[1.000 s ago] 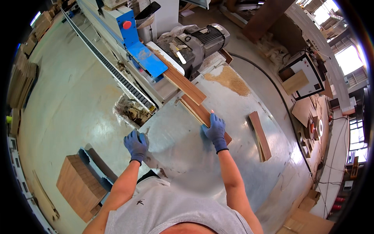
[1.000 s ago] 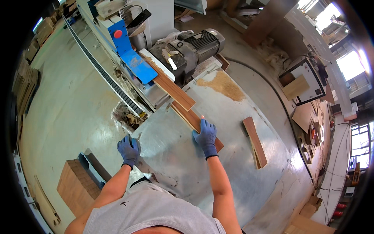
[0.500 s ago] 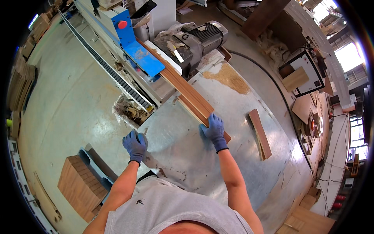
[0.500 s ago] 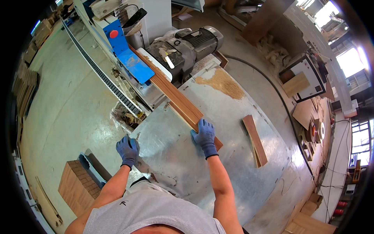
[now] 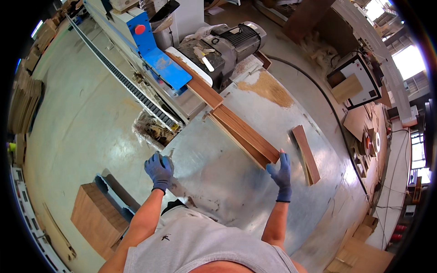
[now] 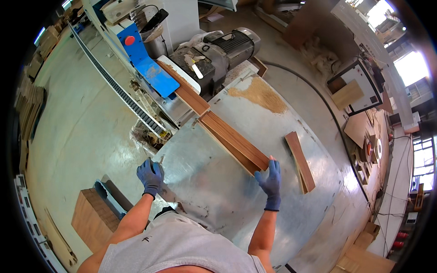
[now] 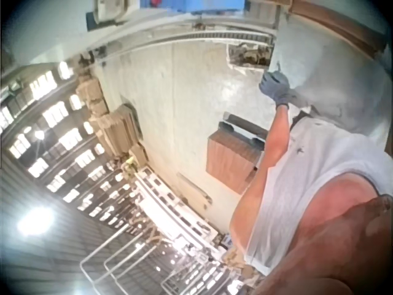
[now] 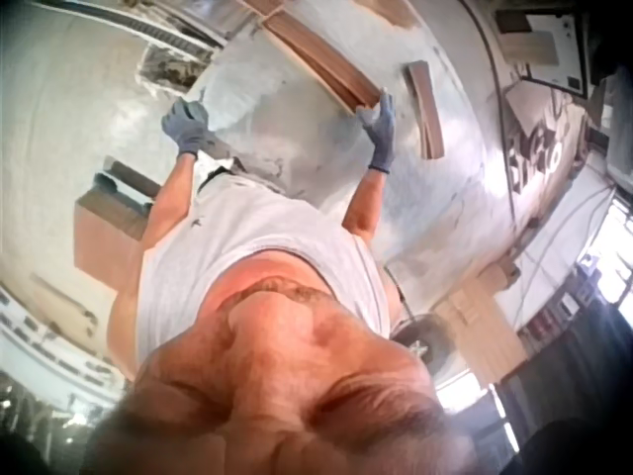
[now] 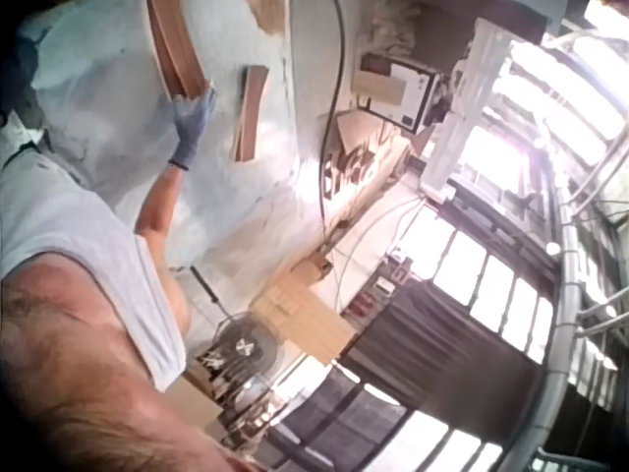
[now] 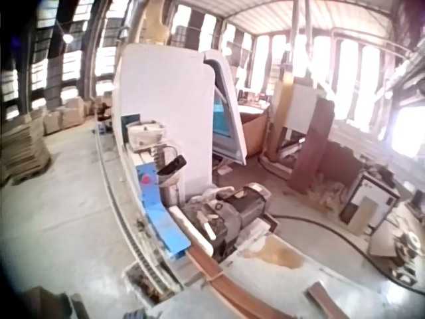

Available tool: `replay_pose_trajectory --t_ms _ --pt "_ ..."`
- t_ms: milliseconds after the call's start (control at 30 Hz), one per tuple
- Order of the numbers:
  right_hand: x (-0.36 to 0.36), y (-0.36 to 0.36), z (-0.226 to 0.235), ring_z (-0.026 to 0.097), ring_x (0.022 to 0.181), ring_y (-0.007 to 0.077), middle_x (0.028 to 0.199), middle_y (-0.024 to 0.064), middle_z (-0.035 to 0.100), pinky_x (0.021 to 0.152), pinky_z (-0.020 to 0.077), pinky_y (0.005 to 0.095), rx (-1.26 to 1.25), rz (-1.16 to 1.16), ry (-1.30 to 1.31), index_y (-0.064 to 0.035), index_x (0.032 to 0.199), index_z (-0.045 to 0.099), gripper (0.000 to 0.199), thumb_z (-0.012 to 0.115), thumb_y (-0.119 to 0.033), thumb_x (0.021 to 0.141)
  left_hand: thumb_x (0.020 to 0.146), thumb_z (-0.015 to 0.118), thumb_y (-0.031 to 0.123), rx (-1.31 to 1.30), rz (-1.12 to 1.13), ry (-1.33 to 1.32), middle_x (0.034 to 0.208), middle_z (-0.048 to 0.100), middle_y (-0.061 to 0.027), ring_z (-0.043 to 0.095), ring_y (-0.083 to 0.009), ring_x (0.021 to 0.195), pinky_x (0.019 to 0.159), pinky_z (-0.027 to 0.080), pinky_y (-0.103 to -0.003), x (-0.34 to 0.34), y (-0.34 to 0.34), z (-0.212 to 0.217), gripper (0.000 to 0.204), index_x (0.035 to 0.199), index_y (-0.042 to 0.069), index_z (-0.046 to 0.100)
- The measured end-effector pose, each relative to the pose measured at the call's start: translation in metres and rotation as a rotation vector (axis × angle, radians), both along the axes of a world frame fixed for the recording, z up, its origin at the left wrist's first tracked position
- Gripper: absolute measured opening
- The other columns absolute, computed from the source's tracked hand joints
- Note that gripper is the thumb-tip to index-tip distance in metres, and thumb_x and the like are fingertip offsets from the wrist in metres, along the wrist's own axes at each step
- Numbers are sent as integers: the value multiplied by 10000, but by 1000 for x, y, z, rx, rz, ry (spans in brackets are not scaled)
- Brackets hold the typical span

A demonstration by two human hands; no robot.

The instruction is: The person collects wooden boards from a machine table, aligns them into bundles by hand, and carries and stacks the boards onto a pallet.

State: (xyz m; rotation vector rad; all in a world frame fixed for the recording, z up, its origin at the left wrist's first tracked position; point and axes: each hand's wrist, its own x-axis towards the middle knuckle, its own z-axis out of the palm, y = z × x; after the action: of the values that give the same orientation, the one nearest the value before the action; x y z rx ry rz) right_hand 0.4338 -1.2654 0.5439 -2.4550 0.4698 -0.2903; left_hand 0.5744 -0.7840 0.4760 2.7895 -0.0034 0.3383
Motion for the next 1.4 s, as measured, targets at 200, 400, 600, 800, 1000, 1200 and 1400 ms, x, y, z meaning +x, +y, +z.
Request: replay_pose_trajectory --t_ms 200,400,600,800,1000,1200,1400 --pt "78 9 15 628 1144 376 1184 161 677 978 512 455 -257 135 -42 13 1313 638 603 773 -300 815 943 604 327 13 31 -12 1004 695 -133 632 -340 968 932 428 -479 -3 2 -4 385 1195 45 674" --pt "108 -8 -37 675 996 387 1097 153 689 850 543 501 -100 118 108 -78 1253 677 468 744 -335 868 942 613 327 -3 13 -24 1046 705 -148 637 -349 994 950 431 -482 -2 -2 -8 398 1211 41 674" --pt "131 -18 -43 680 965 403 1052 152 696 832 550 514 -279 186 98 -103 1169 687 432 788 -361 838 944 612 319 13 18 -44 1079 712 -150 644 -348 1005 959 432 -482 -1 3 -7 395 1218 41 673" --pt "158 -25 -36 695 932 406 1026 163 715 817 560 508 -439 302 303 -95 1150 701 494 820 -394 775 943 610 313 29 12 -47 1070 711 -144 645 -343 1000 959 433 -485 -1 3 -8 393 1221 41 672" --pt "162 -14 -37 684 918 395 963 182 688 791 547 508 -520 233 198 -77 1017 665 431 822 -381 757 942 603 312 16 14 -17 1031 700 -134 640 -341 993 962 427 -485 -2 5 -8 404 1236 42 668" --pt "149 -38 -37 646 946 400 1032 158 674 844 520 485 -303 195 157 -53 1124 694 468 813 -312 752 947 600 320 25 -7 -25 1058 705 -142 640 -344 1007 971 426 -484 1 -2 -12 406 1239 45 667" --pt "112 4 11 611 985 383 990 166 644 877 509 476 -156 232 -70 -2 1187 688 504 825 -187 739 951 594 327 42 34 -2 1069 708 -148 639 -353 1010 964 432 -480 -3 4 -5 414 1242 42 668"
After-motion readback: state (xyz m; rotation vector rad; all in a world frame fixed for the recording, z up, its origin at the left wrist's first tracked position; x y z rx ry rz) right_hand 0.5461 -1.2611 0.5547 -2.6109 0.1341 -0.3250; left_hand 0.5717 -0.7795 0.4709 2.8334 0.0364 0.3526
